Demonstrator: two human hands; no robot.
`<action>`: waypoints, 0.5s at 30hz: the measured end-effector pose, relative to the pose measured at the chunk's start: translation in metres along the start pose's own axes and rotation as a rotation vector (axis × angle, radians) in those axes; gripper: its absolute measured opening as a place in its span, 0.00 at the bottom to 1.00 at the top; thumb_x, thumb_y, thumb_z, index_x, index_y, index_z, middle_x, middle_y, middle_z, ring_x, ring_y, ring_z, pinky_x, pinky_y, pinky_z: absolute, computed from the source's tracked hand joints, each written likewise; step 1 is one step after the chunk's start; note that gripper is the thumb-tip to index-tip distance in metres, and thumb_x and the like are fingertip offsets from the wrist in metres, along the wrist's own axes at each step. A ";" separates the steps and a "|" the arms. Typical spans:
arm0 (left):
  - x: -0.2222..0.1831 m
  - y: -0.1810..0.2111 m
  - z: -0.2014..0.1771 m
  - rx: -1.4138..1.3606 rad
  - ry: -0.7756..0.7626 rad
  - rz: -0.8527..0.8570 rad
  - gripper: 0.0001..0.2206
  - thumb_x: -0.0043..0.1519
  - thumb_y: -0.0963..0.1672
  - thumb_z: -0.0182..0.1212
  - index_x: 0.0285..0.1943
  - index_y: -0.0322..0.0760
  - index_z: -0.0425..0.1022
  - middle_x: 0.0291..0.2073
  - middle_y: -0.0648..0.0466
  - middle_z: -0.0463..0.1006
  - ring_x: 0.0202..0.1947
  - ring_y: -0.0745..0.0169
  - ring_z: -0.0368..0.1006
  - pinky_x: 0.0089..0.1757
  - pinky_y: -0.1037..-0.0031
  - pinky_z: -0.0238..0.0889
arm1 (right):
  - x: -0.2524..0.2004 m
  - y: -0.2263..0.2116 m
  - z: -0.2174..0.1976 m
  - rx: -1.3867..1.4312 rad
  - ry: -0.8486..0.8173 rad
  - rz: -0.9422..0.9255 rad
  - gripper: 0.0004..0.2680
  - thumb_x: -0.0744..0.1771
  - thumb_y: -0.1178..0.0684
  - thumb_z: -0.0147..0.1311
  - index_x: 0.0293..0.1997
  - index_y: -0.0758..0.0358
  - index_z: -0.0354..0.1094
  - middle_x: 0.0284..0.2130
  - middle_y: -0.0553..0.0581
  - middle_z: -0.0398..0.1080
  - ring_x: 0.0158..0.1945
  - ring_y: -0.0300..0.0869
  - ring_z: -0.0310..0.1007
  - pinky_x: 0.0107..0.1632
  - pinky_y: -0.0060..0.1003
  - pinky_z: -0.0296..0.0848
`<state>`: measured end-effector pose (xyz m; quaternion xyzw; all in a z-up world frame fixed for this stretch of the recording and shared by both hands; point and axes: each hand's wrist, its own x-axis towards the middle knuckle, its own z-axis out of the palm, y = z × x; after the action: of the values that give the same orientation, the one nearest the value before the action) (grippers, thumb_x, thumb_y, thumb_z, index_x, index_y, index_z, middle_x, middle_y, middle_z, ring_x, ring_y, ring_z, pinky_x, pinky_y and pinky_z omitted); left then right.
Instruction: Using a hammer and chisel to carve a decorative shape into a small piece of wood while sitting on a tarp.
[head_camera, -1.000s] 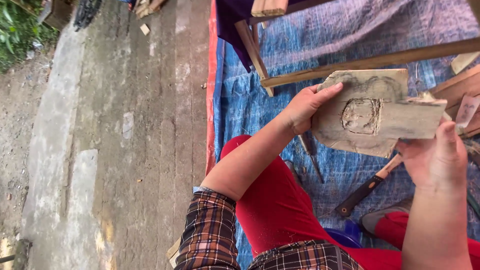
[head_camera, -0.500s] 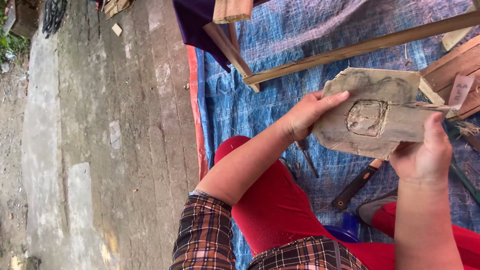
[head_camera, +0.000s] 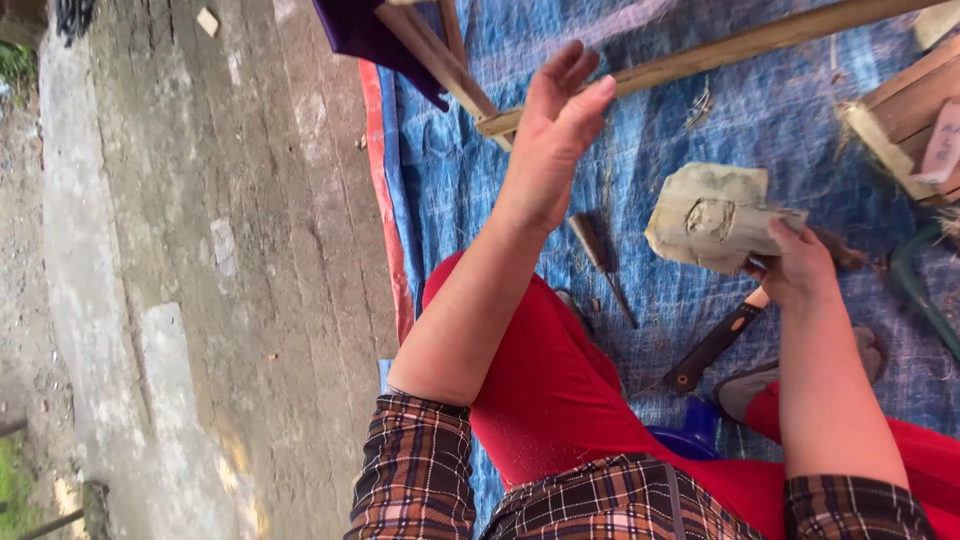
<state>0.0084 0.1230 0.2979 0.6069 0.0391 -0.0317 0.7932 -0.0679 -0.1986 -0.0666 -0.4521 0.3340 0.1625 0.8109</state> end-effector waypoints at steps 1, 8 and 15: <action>-0.003 -0.001 -0.005 0.001 0.012 -0.006 0.45 0.55 0.54 0.64 0.78 0.30 0.48 0.75 0.32 0.55 0.75 0.33 0.53 0.69 0.46 0.49 | 0.005 0.009 -0.001 -0.005 -0.002 0.012 0.12 0.71 0.47 0.56 0.61 0.49 0.64 0.54 0.56 0.71 0.52 0.49 0.74 0.44 0.50 0.76; -0.016 0.006 -0.048 -0.105 0.144 0.110 0.34 0.63 0.46 0.64 0.78 0.38 0.54 0.73 0.41 0.59 0.71 0.46 0.62 0.68 0.58 0.57 | 0.009 0.024 0.035 -0.850 0.267 -0.416 0.16 0.67 0.56 0.64 0.60 0.67 0.64 0.51 0.68 0.66 0.51 0.58 0.65 0.50 0.52 0.68; -0.026 0.010 -0.063 -0.136 0.093 0.108 0.25 0.68 0.43 0.61 0.75 0.38 0.61 0.70 0.47 0.66 0.71 0.51 0.65 0.69 0.60 0.57 | -0.039 0.087 0.155 -1.944 -0.152 -0.414 0.23 0.68 0.27 0.51 0.41 0.62 0.71 0.28 0.55 0.73 0.26 0.45 0.73 0.31 0.39 0.71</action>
<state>-0.0176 0.1866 0.2935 0.5539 0.0451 0.0421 0.8303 -0.0845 -0.0203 -0.0368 -0.9574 -0.0823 0.2495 0.1201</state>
